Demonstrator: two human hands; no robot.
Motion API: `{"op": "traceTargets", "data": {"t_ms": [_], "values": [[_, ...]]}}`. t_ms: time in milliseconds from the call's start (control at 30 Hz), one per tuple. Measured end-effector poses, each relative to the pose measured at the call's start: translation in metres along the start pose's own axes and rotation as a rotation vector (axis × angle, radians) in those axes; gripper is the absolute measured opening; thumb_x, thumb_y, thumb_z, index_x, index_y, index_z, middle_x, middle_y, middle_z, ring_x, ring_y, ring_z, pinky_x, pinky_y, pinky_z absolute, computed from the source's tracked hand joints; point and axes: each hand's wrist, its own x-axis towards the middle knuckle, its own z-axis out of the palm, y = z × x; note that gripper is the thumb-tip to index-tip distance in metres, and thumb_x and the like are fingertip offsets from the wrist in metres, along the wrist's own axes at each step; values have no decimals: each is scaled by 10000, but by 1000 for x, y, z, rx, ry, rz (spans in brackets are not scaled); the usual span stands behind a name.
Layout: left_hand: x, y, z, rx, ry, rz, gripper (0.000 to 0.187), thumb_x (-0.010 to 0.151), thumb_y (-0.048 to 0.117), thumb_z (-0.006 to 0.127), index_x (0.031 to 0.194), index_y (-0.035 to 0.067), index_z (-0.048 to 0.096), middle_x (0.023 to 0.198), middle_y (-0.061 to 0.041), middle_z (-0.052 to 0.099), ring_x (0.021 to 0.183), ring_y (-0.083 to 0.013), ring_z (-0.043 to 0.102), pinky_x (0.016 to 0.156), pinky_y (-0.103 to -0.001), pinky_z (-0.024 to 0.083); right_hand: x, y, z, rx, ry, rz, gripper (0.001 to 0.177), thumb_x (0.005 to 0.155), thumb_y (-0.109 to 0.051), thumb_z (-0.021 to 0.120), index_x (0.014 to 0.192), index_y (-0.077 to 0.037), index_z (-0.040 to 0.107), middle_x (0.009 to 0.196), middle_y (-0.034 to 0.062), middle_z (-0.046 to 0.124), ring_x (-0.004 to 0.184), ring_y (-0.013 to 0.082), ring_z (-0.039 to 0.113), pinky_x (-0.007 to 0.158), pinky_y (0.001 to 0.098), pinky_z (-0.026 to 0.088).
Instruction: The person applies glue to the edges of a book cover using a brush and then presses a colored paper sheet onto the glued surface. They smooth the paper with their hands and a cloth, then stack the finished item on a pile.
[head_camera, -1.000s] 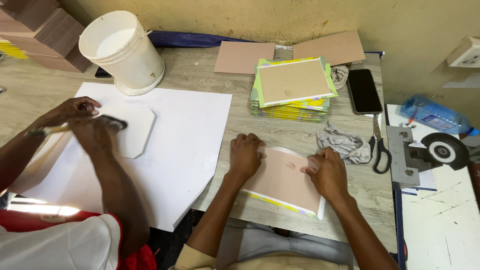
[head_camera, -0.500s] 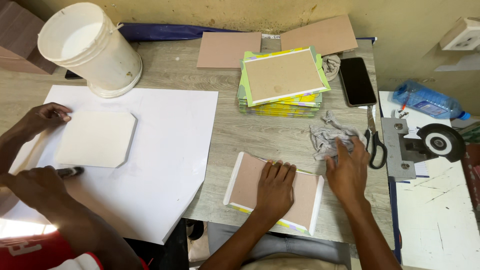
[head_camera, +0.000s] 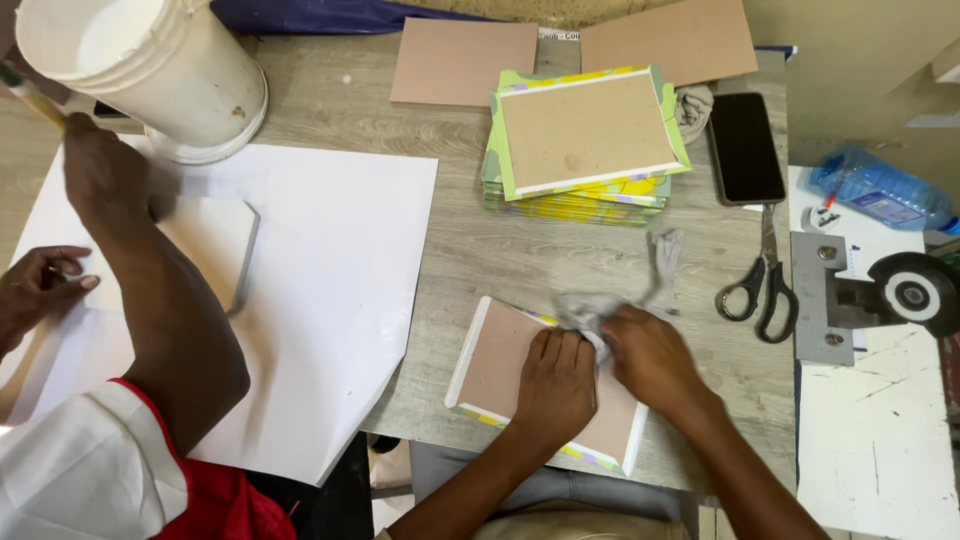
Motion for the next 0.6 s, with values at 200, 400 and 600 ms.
{"op": "traceTargets", "data": {"t_ms": [200, 400, 600], "values": [[7, 7, -21, 78, -2, -101, 466, 880, 116, 595, 1301, -83, 585, 1094, -239, 589, 1119, -455, 661, 995, -548, 468, -13, -22, -30, 73, -66, 93, 324, 926, -9, 622, 1133, -184, 800, 1023, 87, 770, 982, 389, 783, 814, 503, 649], [11, 8, -35, -10, -274, -169, 517, 984, 141, 581, 1452, -79, 597, 1293, -285, 613, 1341, -469, 581, 1118, -569, 396, -52, -3, -93, -166, -295, 444, 376, 922, -115, 605, 1001, -332, 902, 1087, 69, 857, 1075, 401, 799, 924, 513, 641], [3, 2, -19, 57, 23, -97, 574, 832, 136, 673, 1365, -73, 631, 1317, -255, 634, 1324, -457, 563, 1097, -545, 443, -60, 21, -82, 219, 477, 128, 279, 994, -34, 682, 1223, -111, 821, 1137, 84, 759, 1005, 292, 718, 876, 429, 525]]}}
